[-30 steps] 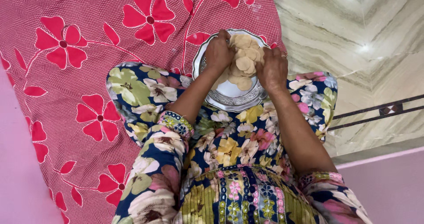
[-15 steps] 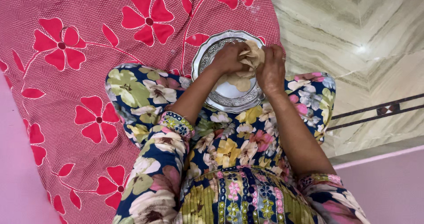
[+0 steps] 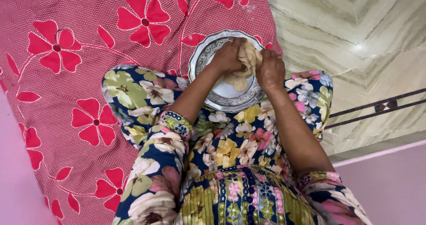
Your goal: The person shapes dough pieces into round balls and discs by hand using a small plate.
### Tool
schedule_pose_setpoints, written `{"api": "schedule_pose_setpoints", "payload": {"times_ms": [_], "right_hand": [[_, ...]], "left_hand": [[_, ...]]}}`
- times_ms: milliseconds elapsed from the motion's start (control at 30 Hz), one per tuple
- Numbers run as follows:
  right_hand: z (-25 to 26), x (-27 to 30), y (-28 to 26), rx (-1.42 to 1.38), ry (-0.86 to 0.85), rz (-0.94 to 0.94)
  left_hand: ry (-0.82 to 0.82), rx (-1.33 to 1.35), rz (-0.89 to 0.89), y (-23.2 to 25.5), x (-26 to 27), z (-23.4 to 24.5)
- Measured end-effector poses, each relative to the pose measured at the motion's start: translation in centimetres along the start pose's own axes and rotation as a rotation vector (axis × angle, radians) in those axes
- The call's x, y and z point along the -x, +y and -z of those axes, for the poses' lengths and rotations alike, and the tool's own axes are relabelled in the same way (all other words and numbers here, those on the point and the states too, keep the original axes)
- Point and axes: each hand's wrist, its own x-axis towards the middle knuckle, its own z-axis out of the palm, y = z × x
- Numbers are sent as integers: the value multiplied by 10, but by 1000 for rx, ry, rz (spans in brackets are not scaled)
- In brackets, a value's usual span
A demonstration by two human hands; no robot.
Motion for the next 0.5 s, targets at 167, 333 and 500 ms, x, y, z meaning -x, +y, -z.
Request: {"api": "schedule_pose_setpoints", "payload": {"times_ms": [167, 333, 500], "right_hand": [[1, 6, -11, -65, 93, 64], [9, 5, -6, -252, 91, 81], [20, 13, -2, -815, -441, -142]], "left_hand": [[-109, 70, 150, 3, 1, 2], [3, 60, -90, -3, 7, 5], [-192, 56, -165, -6, 41, 39]]}}
